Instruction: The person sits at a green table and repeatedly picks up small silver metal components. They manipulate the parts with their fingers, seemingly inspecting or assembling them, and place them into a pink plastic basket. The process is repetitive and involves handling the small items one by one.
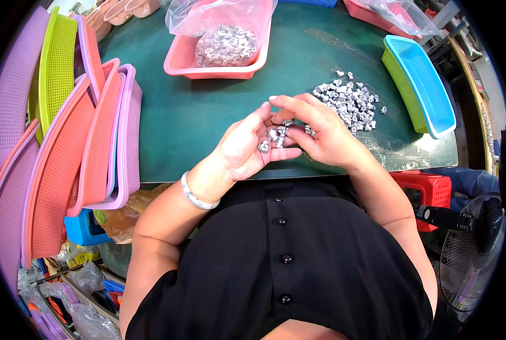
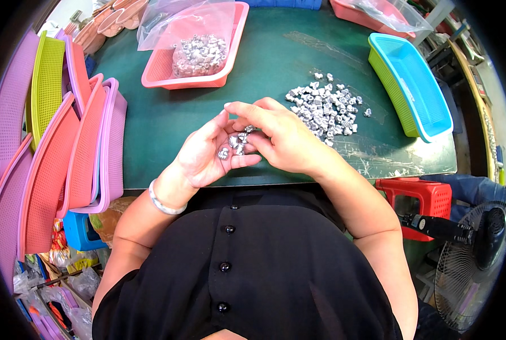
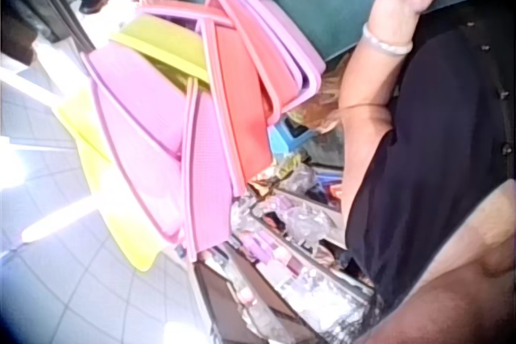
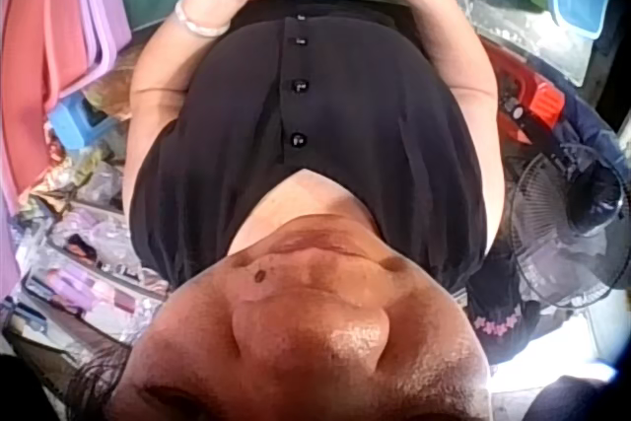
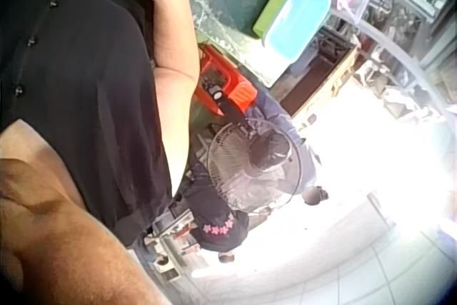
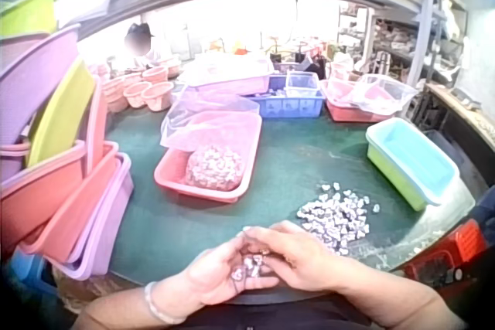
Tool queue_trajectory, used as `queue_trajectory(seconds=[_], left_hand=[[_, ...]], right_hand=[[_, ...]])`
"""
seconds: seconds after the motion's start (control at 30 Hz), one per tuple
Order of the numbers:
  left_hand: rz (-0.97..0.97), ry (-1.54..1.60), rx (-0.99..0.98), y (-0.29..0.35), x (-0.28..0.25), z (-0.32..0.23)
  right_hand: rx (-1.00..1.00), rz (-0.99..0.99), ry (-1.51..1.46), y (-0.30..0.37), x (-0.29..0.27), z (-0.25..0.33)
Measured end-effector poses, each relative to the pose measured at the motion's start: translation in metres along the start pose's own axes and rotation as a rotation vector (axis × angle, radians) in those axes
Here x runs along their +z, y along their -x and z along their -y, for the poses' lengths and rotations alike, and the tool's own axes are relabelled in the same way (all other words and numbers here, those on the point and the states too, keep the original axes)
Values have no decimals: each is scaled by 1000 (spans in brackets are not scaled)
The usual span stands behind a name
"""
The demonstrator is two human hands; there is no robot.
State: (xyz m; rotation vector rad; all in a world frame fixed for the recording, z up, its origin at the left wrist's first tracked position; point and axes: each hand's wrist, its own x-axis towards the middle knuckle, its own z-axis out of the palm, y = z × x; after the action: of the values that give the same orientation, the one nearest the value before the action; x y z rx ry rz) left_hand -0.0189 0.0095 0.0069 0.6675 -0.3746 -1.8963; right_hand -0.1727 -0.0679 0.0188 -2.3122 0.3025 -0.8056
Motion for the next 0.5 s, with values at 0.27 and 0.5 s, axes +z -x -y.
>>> queue_trajectory(seconds=[0.27, 0.5], left_hand=[[-6, 43, -35, 0, -2, 0], [-23, 10, -43, -1, 4, -1]], right_hand=[[206, 27, -332, 5, -2, -4], [418, -39, -918, 4, -4, -6]])
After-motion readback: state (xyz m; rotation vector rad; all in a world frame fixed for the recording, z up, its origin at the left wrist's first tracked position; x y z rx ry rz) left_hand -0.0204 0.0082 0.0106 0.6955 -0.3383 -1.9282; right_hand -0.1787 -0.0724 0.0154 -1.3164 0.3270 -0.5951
